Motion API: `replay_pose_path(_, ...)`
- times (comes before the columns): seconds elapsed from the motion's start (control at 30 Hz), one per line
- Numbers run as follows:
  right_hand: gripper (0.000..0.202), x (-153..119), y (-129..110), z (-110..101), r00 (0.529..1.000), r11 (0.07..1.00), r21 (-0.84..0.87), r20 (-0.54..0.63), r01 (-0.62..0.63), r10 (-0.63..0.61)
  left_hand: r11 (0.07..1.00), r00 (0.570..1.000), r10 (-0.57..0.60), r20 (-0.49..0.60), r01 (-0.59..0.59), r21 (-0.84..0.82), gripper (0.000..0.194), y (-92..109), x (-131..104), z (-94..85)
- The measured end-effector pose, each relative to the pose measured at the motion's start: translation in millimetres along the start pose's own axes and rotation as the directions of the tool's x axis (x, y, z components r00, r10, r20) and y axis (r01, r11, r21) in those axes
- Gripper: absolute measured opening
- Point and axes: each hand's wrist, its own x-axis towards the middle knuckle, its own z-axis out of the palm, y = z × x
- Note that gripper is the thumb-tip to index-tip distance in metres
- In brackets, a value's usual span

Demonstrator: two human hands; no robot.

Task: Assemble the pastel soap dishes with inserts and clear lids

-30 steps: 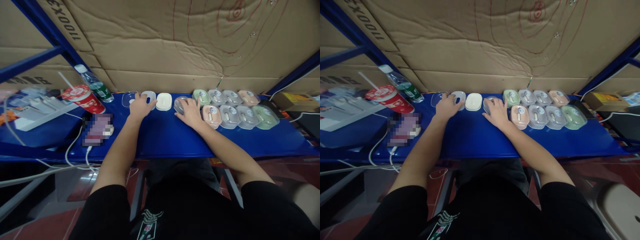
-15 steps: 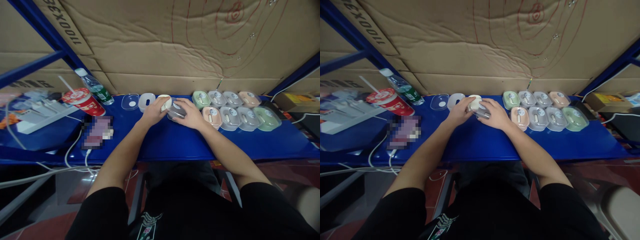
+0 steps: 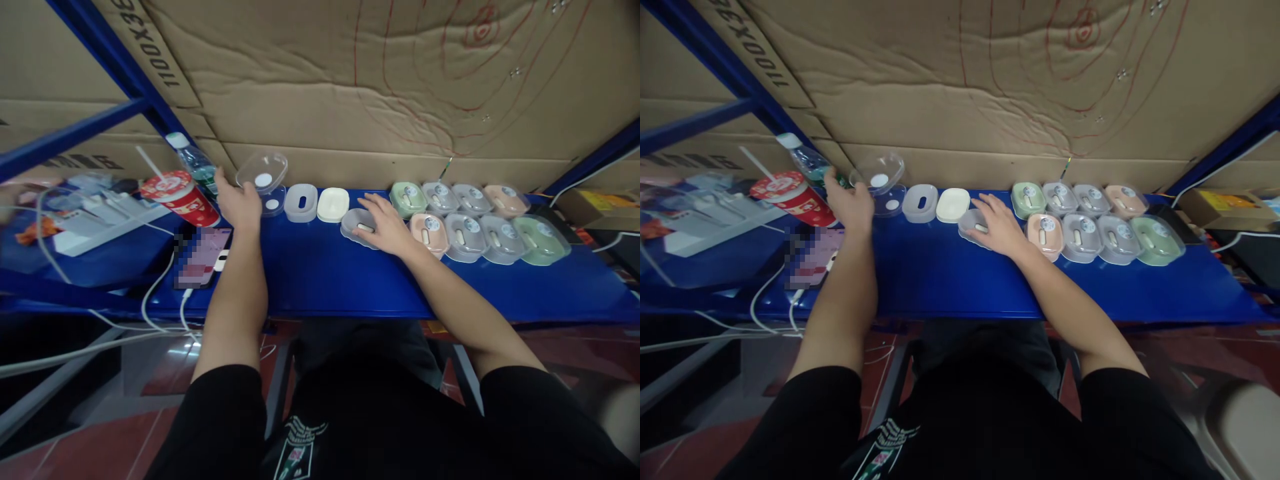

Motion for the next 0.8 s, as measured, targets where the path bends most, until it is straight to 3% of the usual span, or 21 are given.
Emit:
replay_pose_path(0.1, 0.079, -1.3, 1.2, 2.5, 0.997, 0.999, -0.041, 0.073, -0.006, 0.009, 0.987, 0.991, -0.103, -0.090, 0.112, 0.113, 0.067, -7.4, -1.8, 1.4)
replay_pose_path(0.27, 0.077, -4.0, 1.7, 6.1, 0.979, 0.995, -0.101, 0.200, -0.026, 0.046, 0.964, 0.994, -0.112, -0.012, 0.111, 0.240, 0.048, -12.1, -3.4, 4.8)
replay_pose_path(0.4, 0.082, -4.8, 0.6, 5.1, 0.962, 0.992, -0.110, 0.256, -0.065, 0.091, 0.951, 0.984, -0.097, 0.148, 0.047, 0.307, 0.044, -4.8, -1.5, -0.5)
replay_pose_path(0.5, 0.088, -4.6, -3.0, 0.7, 0.961, 0.992, -0.099, 0.259, -0.078, 0.101, 0.933, 0.937, -0.111, 0.332, -0.017, 0.359, 0.042, 1.7, 0.4, -4.8)
replay_pose_path(0.6, 0.089, -4.2, -7.9, -3.9, 0.956, 0.992, -0.095, 0.271, -0.088, 0.111, 0.921, 0.904, -0.114, 0.413, -0.059, 0.384, 0.033, 1.8, 3.1, -5.2)
replay_pose_path(0.7, 0.091, -3.5, -11.0, -5.3, 0.955, 0.991, -0.083, 0.269, -0.108, 0.126, 0.933, 0.914, -0.091, 0.395, -0.060, 0.354, 0.026, -0.2, 3.2, -1.7)
replay_pose_path(0.8, 0.090, -2.2, -11.2, -3.4, 0.970, 0.993, -0.052, 0.218, -0.103, 0.112, 0.961, 0.948, 0.042, 0.317, -0.126, 0.248, 0.029, 6.2, -5.2, 4.1)
